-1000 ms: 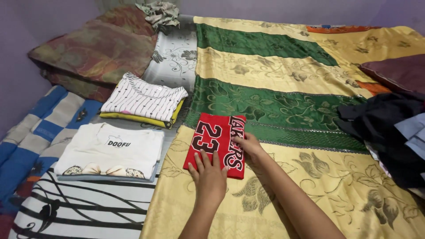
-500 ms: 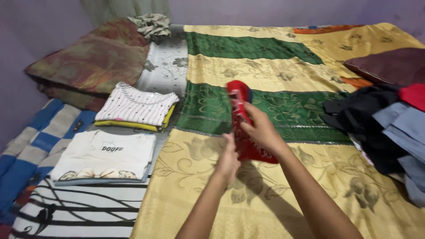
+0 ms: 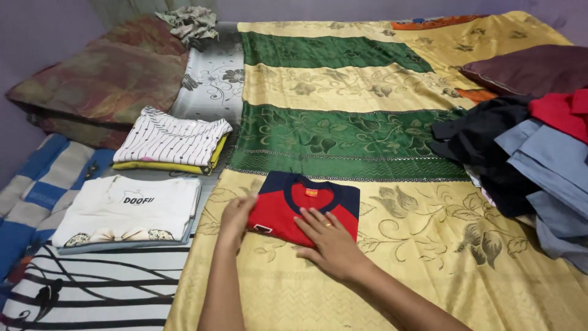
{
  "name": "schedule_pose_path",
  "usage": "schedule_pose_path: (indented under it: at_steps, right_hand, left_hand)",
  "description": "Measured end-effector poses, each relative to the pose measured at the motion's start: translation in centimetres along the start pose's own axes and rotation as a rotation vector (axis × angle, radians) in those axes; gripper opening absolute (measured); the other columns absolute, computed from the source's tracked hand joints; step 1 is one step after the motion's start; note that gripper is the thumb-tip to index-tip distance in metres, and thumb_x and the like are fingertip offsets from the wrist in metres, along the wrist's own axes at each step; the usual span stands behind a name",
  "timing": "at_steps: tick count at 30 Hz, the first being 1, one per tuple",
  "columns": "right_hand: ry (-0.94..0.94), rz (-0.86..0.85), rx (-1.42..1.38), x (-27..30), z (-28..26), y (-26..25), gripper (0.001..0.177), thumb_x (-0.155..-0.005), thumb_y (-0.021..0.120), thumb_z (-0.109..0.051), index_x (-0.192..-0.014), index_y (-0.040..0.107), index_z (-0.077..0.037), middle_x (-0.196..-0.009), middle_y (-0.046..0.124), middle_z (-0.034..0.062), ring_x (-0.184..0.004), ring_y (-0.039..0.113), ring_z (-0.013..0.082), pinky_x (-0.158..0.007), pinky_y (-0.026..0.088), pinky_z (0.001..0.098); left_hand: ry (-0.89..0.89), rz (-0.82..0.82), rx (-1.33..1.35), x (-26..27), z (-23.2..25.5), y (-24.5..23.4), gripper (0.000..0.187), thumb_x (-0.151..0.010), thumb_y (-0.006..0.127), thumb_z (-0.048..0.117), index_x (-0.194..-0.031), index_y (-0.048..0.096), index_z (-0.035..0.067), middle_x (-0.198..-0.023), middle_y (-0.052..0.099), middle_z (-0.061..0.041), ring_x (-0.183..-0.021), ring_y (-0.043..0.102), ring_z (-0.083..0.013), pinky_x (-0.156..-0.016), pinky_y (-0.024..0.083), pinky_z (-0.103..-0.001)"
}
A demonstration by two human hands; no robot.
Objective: Folding various t-shirts and shirts on a bed and organizing them into stacks.
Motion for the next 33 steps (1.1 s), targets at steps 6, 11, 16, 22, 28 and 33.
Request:
schedule_pose_path:
  at_steps: [6,11,16,22,28,33]
  right_hand:
    - [0.138,0.036,-0.071,3.1,6.0,1.1,0.073,-0.101,0.05,-0.047,-0.159,0.029,-0.009,-0.168,0.021,0.0154,-0.155,0.017,0.0314,-0.121,0.014,0.0492]
    - [0.32,0.472,-0.19,5.1,10.3,1.0,0.053,-0.098,0.058,-0.037,-0.139,0.059,-0.002,-0.15,0.049,0.0269,-0.139,0.046,0.0394,-0.114,0.037,0.0445]
    - [0.631,0.483,-0.21,5.0,12.2,2.5,0.043,-0.088,0.069,-0.042,-0.095,0.071,0.0,-0.094,0.063,0.0204,-0.093,0.06,0.0369,-0.082,0.049,0.047]
    - [0.704,0.403,-0.242,3.6,14.2,4.4,0.052,-0.086,0.071,-0.052,-0.086,0.07,0.0,-0.091,0.067,0.0189,-0.088,0.067,0.0369,-0.079,0.051,0.0474]
    - [0.838,0.52,-1.61,2.5,7.1,-0.4,0.048,-0.09,0.069,-0.006,-0.127,0.038,-0.004,-0.114,0.064,0.0192,-0.096,0.071,0.0305,-0.077,0.064,0.0497]
    - [0.747,0.378,-1.477,1.4,9.9,1.1,0.083,-0.085,0.065,0.011,-0.15,0.03,-0.026,-0.122,0.065,0.0188,-0.1,0.069,0.0262,-0.079,0.061,0.0447]
  left_hand:
    - [0.111,0.065,-0.479,3.1,3.0,1.8,0.036,-0.089,0.072,0.031,-0.108,0.072,0.002,-0.085,0.075,-0.015,-0.074,0.072,-0.0295,-0.066,0.057,-0.045]
    - [0.451,0.161,-0.749,0.2,0.9,1.3,0.038,-0.094,0.067,0.036,-0.105,0.074,0.001,-0.093,0.075,-0.021,-0.089,0.073,-0.038,-0.08,0.056,-0.046]
    - [0.297,0.122,-0.856,3.6,5.4,3.2,0.053,-0.089,0.066,0.054,-0.105,0.074,0.004,-0.095,0.074,-0.024,-0.095,0.071,-0.0406,-0.083,0.055,-0.048]
    - [0.367,0.142,-0.907,2.6,3.9,3.0,0.051,-0.092,0.064,0.054,-0.106,0.073,0.005,-0.098,0.074,-0.024,-0.097,0.07,-0.0421,-0.085,0.054,-0.05]
    - [0.436,0.166,-0.884,3.3,3.9,3.0,0.044,-0.096,0.063,0.046,-0.105,0.071,0.004,-0.099,0.073,-0.024,-0.098,0.068,-0.0443,-0.085,0.052,-0.053]
    - [0.446,0.182,-0.749,5.4,5.7,3.4,0.036,-0.095,0.062,0.039,-0.11,0.07,0.007,-0.1,0.072,-0.024,-0.098,0.067,-0.0455,-0.083,0.052,-0.052]
Point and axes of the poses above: each hand's wrist, its own x-axis away from the middle knuckle, its own y-axis out of the palm, z = x × y, the point moved 5 cm from there along -x, towards the middle knuckle
